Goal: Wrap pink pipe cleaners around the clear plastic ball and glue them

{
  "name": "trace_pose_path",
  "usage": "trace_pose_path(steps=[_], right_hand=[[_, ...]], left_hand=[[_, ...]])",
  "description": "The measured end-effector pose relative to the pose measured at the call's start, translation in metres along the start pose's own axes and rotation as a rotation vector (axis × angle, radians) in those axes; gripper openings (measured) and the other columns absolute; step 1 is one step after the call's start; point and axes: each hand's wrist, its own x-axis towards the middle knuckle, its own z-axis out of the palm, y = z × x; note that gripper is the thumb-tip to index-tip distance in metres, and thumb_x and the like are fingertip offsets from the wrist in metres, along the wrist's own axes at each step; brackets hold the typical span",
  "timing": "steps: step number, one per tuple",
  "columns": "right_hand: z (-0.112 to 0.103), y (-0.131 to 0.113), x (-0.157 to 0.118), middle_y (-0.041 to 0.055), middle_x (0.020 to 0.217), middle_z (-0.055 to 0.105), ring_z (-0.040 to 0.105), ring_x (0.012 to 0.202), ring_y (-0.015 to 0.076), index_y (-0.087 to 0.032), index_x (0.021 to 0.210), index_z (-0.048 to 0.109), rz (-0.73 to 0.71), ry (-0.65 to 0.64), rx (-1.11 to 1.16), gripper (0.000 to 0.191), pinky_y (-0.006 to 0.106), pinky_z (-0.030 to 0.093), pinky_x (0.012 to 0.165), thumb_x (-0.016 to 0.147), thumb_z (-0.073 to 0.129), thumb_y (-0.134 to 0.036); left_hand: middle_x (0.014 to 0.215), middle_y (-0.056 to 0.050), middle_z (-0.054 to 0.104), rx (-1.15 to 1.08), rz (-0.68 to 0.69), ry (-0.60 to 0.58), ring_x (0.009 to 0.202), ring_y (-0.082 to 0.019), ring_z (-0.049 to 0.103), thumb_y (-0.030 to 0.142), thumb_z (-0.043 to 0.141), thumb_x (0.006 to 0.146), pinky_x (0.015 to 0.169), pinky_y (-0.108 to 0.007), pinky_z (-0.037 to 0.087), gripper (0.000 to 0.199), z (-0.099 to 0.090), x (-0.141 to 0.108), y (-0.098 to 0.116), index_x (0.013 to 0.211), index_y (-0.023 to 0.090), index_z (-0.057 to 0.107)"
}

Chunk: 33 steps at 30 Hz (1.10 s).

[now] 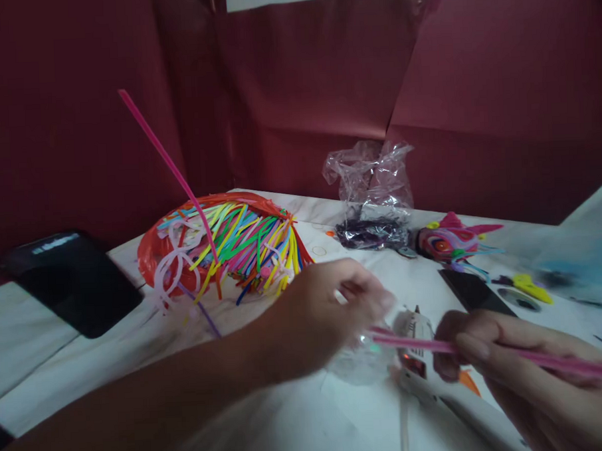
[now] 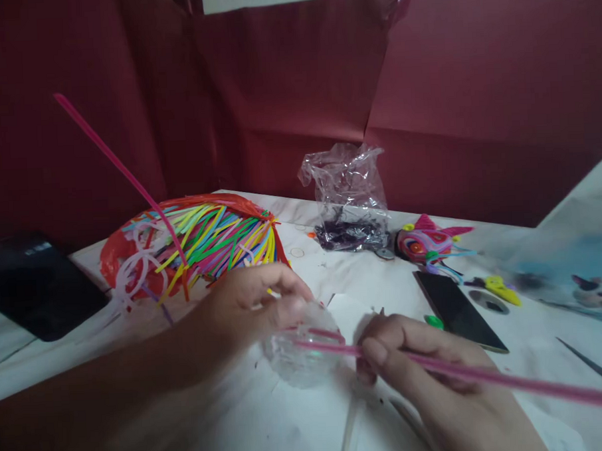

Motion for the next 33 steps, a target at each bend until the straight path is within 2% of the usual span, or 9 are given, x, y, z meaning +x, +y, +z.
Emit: trace_pose_path(steps=[2,4,6,9,12,17,21,29,33], right_hand=[[0.002,0.009,0.009,0.0050,0.068,0.062,0.055,0.068,0.0219,-0.021,0.065,0.068,0.081,0.019,0.135,0.039,0.023,0.047,0.062,0.082,0.074,-0.056],[0.006,0.015,0.016,0.0060,0.066,0.061,0.053,0.065,0.0211,-0.020,0.064,0.068,0.137,0.009,0.205,0.042,0.024,0.046,0.059,0.080,0.077,-0.057],[0.010,0.021,0.019,0.0054,0.066,0.061,0.051,0.064,0.0200,-0.019,0.064,0.067,0.162,-0.007,0.235,0.043,0.024,0.045,0.058,0.081,0.076,-0.058],[0.011,0.029,0.018,0.0043,0.069,0.061,0.050,0.065,0.0195,-0.019,0.067,0.067,0.168,-0.001,0.275,0.040,0.025,0.045,0.059,0.083,0.076,-0.055],[0.012,0.032,0.017,0.0043,0.071,0.063,0.052,0.065,0.0191,-0.021,0.068,0.069,0.162,0.054,0.288,0.037,0.024,0.046,0.058,0.081,0.079,-0.054],[0.016,0.032,0.018,0.0059,0.066,0.063,0.053,0.062,0.0192,-0.021,0.061,0.070,0.084,0.133,0.240,0.041,0.022,0.047,0.054,0.072,0.084,-0.058],[0.015,0.033,0.017,0.0047,0.068,0.062,0.053,0.065,0.0200,-0.021,0.063,0.068,0.061,0.101,0.171,0.040,0.023,0.048,0.059,0.079,0.079,-0.056],[0.011,0.042,0.009,0.0029,0.079,0.062,0.053,0.071,0.0205,-0.022,0.071,0.067,0.048,0.057,0.103,0.035,0.025,0.047,0.062,0.087,0.073,-0.052],[0.009,0.044,0.005,0.0027,0.082,0.062,0.053,0.075,0.0206,-0.022,0.072,0.067,0.030,0.037,0.101,0.032,0.025,0.046,0.066,0.090,0.071,-0.048]], left_hand=[[0.090,-0.003,0.068,0.019,-0.060,0.046,0.089,-0.019,0.060,0.046,0.057,0.084,0.080,-0.029,0.043,0.031,-0.012,0.007,-0.015,0.093,0.017,0.064],[0.104,-0.009,0.068,-0.037,-0.198,0.019,0.101,-0.025,0.060,0.056,0.053,0.084,0.084,-0.033,0.042,0.046,-0.018,0.013,-0.033,0.101,0.015,0.063],[0.110,-0.013,0.068,-0.070,-0.241,-0.019,0.108,-0.029,0.059,0.057,0.050,0.084,0.087,-0.036,0.043,0.050,-0.016,0.017,-0.049,0.103,0.013,0.064],[0.115,-0.013,0.068,-0.122,-0.245,-0.066,0.114,-0.029,0.059,0.052,0.051,0.084,0.094,-0.036,0.042,0.045,-0.007,0.017,-0.060,0.102,0.014,0.064],[0.119,-0.012,0.067,-0.167,-0.256,-0.077,0.117,-0.028,0.058,0.052,0.051,0.083,0.097,-0.036,0.042,0.047,0.000,0.014,-0.062,0.108,0.014,0.061],[0.118,-0.015,0.065,-0.203,-0.335,-0.042,0.113,-0.033,0.059,0.062,0.057,0.072,0.091,-0.041,0.044,0.061,0.001,0.013,-0.065,0.111,0.015,0.056],[0.110,-0.012,0.068,-0.267,-0.380,-0.059,0.104,-0.031,0.063,0.064,0.063,0.069,0.082,-0.038,0.047,0.065,0.003,0.012,-0.067,0.113,0.018,0.052],[0.110,-0.012,0.066,-0.251,-0.373,-0.062,0.103,-0.029,0.062,0.054,0.064,0.076,0.077,-0.034,0.047,0.054,0.004,0.009,-0.067,0.115,0.019,0.050],[0.107,-0.010,0.064,-0.248,-0.363,-0.074,0.098,-0.027,0.061,0.051,0.066,0.075,0.075,-0.034,0.046,0.052,0.005,0.008,-0.066,0.113,0.019,0.050]])
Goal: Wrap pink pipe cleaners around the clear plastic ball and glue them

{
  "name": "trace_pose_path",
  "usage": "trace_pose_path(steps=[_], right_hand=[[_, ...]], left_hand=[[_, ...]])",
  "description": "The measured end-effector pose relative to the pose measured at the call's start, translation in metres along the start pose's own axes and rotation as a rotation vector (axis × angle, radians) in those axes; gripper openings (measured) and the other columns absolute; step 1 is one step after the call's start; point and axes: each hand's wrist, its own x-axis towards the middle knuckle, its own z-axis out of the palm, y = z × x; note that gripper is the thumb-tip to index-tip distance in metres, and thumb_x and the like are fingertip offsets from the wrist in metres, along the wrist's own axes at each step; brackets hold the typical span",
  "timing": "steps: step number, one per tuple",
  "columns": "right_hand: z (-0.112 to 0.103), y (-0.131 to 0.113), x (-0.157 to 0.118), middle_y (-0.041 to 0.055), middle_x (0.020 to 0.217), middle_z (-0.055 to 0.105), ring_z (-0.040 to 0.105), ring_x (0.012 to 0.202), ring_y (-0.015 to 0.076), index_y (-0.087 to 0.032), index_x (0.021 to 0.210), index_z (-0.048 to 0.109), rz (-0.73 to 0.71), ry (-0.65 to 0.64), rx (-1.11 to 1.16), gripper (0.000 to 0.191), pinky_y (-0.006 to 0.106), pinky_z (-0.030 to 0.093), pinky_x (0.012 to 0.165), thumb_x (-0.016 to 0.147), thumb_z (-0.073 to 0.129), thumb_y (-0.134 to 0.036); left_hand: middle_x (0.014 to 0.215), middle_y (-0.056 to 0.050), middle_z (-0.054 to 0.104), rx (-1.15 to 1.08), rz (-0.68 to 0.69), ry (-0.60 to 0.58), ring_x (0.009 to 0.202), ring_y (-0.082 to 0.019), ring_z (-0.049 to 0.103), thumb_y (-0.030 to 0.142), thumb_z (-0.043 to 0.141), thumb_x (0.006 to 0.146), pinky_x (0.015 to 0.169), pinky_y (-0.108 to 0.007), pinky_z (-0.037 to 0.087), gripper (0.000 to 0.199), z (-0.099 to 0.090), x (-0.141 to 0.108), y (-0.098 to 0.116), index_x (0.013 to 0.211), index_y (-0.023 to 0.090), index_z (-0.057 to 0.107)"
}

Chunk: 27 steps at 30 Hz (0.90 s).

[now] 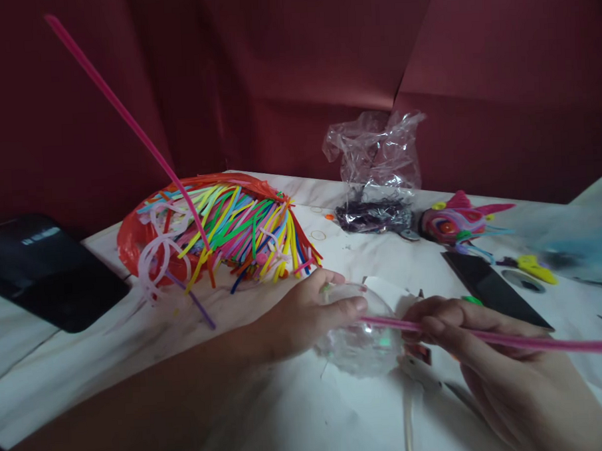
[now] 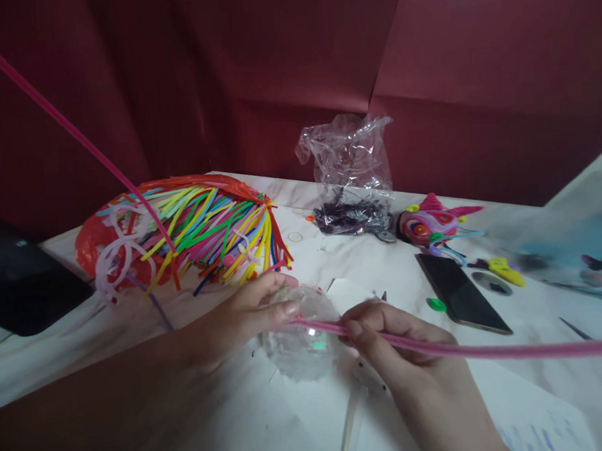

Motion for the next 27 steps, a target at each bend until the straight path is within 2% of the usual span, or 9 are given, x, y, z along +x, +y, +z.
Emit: trace_pose_path(steps=[7,12,17,21,27], right_hand=[[0.006,-0.005,0.002,0.0019,0.082,0.062,0.054,0.076,0.0206,-0.023,0.072,0.067,-0.001,0.005,-0.031,0.033,0.023,0.047,0.066,0.090,0.070,-0.051],[0.007,-0.007,0.001,0.0023,0.083,0.063,0.055,0.077,0.0209,-0.023,0.069,0.066,0.001,0.004,-0.051,0.035,0.022,0.047,0.066,0.088,0.071,-0.052],[0.006,-0.011,-0.001,0.0017,0.085,0.063,0.056,0.079,0.0219,-0.024,0.069,0.066,0.008,0.020,-0.087,0.033,0.023,0.046,0.065,0.089,0.070,-0.051],[0.006,-0.015,-0.002,0.0019,0.084,0.062,0.059,0.077,0.0224,-0.024,0.066,0.065,-0.047,-0.003,-0.214,0.038,0.024,0.047,0.061,0.092,0.065,-0.051],[0.012,-0.020,0.001,0.0013,0.084,0.067,0.061,0.077,0.0225,-0.025,0.067,0.067,-0.111,0.063,-0.285,0.034,0.021,0.050,0.058,0.091,0.066,-0.050]], left_hand=[[0.092,-0.004,0.060,-0.022,-0.005,0.041,0.079,-0.019,0.058,0.040,0.070,0.069,0.066,-0.028,0.044,0.050,0.006,-0.002,0.004,0.109,0.018,0.048],[0.091,-0.002,0.059,0.043,0.047,0.061,0.080,-0.018,0.056,0.038,0.073,0.068,0.067,-0.029,0.044,0.050,0.007,0.001,-0.003,0.107,0.019,0.048],[0.092,-0.003,0.061,0.057,0.040,0.080,0.083,-0.021,0.058,0.035,0.071,0.069,0.068,-0.031,0.044,0.048,0.008,0.001,-0.005,0.108,0.020,0.047],[0.087,0.001,0.061,0.054,0.017,0.093,0.079,-0.018,0.057,0.030,0.069,0.070,0.066,-0.029,0.043,0.044,0.009,0.000,-0.002,0.107,0.022,0.048],[0.082,0.002,0.060,0.060,0.015,0.097,0.072,-0.016,0.056,0.030,0.073,0.069,0.061,-0.027,0.043,0.048,0.011,0.000,-0.006,0.109,0.023,0.048]])
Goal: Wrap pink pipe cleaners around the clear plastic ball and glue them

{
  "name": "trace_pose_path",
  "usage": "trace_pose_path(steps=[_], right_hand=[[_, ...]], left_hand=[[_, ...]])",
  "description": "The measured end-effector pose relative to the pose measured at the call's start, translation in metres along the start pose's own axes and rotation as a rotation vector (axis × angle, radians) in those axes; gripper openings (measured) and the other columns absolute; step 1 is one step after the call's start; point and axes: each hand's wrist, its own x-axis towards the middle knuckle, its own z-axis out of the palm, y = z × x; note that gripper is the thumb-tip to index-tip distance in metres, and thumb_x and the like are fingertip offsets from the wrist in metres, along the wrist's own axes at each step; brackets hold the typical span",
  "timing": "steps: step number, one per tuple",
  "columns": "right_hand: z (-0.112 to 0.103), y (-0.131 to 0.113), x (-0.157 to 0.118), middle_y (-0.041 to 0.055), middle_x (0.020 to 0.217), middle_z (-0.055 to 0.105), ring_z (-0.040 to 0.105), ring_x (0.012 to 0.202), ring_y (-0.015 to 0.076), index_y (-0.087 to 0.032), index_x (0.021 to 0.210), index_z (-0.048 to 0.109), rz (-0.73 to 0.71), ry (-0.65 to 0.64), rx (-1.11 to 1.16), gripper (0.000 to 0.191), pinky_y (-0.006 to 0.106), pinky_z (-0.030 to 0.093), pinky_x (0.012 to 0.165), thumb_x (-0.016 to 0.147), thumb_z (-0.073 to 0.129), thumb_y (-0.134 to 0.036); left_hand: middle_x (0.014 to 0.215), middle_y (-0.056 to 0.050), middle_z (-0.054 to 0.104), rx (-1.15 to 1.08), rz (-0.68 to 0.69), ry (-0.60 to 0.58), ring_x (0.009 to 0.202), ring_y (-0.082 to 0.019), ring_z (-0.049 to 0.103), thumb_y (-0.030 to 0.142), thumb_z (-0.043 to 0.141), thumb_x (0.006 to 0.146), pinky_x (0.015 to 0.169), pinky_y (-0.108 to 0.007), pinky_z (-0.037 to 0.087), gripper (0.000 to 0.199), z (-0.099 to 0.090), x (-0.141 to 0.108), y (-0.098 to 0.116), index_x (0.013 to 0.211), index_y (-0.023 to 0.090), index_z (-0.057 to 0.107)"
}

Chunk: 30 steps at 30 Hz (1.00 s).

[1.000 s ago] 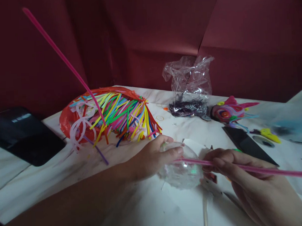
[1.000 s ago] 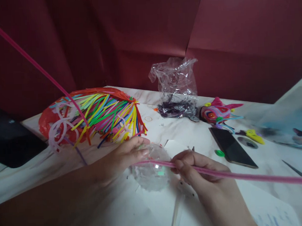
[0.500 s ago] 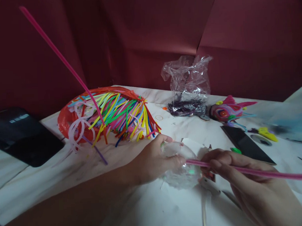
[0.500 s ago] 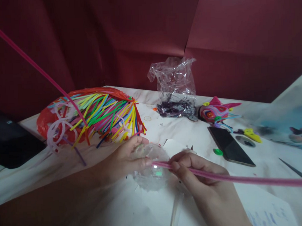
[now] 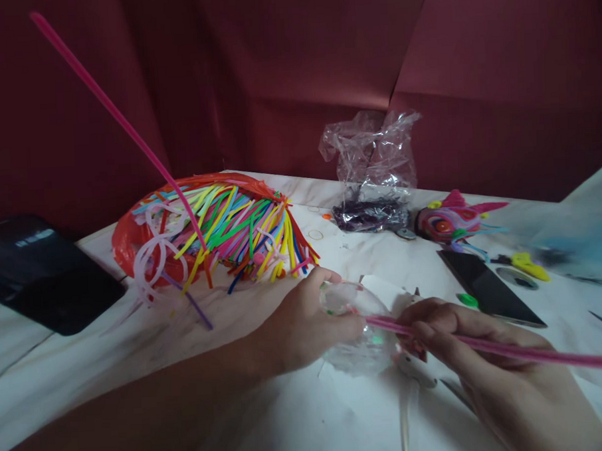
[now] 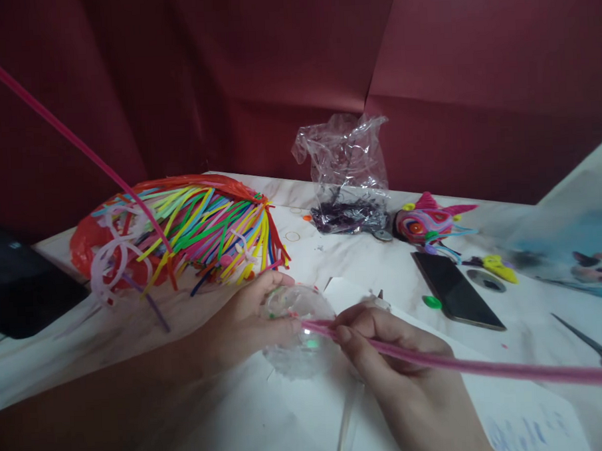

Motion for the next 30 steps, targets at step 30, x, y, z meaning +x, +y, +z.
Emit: trace_pose_path(steps=[30], right_hand=[[0.010,0.002,0.001,-0.0014,0.065,0.046,0.038,0.063,0.0185,-0.020,0.062,0.052,0.197,-0.027,0.045,0.047,0.029,0.028,0.058,0.091,0.059,-0.057]], left_hand=[[0.067,0.007,0.052,0.026,-0.074,0.052,0.059,-0.013,0.049,0.022,0.060,0.067,0.052,-0.023,0.038,0.043,-0.001,-0.001,0.016,0.107,0.023,0.044]])
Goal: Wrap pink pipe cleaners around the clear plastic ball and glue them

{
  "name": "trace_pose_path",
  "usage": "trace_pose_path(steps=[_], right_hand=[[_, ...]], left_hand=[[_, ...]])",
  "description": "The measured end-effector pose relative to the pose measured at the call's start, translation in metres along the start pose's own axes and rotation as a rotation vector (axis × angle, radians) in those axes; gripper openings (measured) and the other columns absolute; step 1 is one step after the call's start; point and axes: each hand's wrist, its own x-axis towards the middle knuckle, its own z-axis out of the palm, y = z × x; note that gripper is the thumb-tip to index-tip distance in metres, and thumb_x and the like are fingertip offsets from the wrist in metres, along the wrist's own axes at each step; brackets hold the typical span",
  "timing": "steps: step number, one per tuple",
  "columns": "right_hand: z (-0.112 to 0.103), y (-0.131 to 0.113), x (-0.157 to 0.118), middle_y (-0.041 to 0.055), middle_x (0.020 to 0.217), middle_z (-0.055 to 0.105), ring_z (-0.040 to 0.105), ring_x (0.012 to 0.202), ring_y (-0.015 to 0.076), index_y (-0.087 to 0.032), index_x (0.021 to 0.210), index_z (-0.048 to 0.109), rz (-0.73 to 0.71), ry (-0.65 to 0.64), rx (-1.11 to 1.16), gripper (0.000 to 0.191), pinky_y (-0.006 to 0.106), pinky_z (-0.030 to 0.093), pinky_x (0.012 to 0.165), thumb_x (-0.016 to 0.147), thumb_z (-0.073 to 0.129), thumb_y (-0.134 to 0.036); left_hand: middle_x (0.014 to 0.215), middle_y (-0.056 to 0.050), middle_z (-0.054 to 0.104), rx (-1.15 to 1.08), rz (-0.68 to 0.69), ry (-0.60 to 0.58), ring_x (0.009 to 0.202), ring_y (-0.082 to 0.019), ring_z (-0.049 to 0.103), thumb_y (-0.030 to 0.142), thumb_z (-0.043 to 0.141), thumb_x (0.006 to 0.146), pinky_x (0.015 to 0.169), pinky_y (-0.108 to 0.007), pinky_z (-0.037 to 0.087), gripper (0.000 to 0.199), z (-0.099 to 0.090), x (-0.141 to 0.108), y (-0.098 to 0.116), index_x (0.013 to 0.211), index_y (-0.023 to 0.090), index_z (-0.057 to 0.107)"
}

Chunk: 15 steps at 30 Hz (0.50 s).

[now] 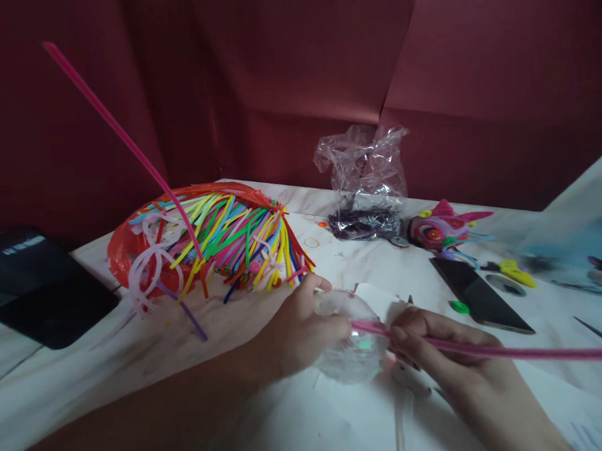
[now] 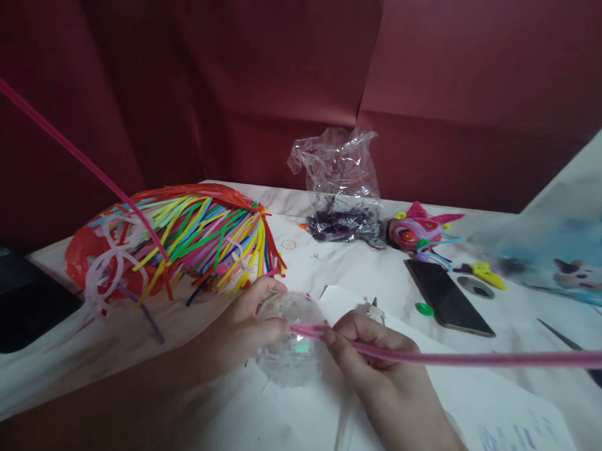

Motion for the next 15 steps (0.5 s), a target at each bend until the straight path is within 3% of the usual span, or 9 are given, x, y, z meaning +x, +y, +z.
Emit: trace_pose_path(steps=[5,10,15], right_hand=[[-0.0006,0.0076,0.0065,0.0000,0.066,0.048,0.039,0.062,0.0183,-0.020,0.062,0.054,0.005,-0.030,0.035,0.046,0.028,0.028,0.054,0.089,0.062,-0.056],[0.0009,0.0073,0.0048,-0.0004,0.069,0.052,0.042,0.065,0.0185,-0.020,0.065,0.057,0.021,-0.001,0.031,0.042,0.029,0.031,0.058,0.089,0.062,-0.053],[0.0028,0.0062,0.0022,-0.0011,0.068,0.050,0.041,0.065,0.0182,-0.020,0.064,0.055,0.012,0.012,0.028,0.043,0.029,0.028,0.057,0.090,0.062,-0.053]], left_hand=[[0.076,0.004,0.055,-0.039,-0.014,-0.016,0.066,-0.015,0.053,0.024,0.062,0.066,0.058,-0.025,0.040,0.046,-0.0017,0.0003,0.0000,0.109,0.022,0.044],[0.088,-0.002,0.059,-0.070,-0.032,-0.056,0.081,-0.022,0.060,0.037,0.061,0.073,0.067,-0.031,0.044,0.043,-0.0039,0.0010,0.0011,0.109,0.021,0.046],[0.081,0.000,0.059,-0.073,-0.019,-0.073,0.070,-0.017,0.057,0.032,0.067,0.066,0.062,-0.029,0.043,0.050,-0.0027,0.0017,-0.0005,0.109,0.021,0.045]])
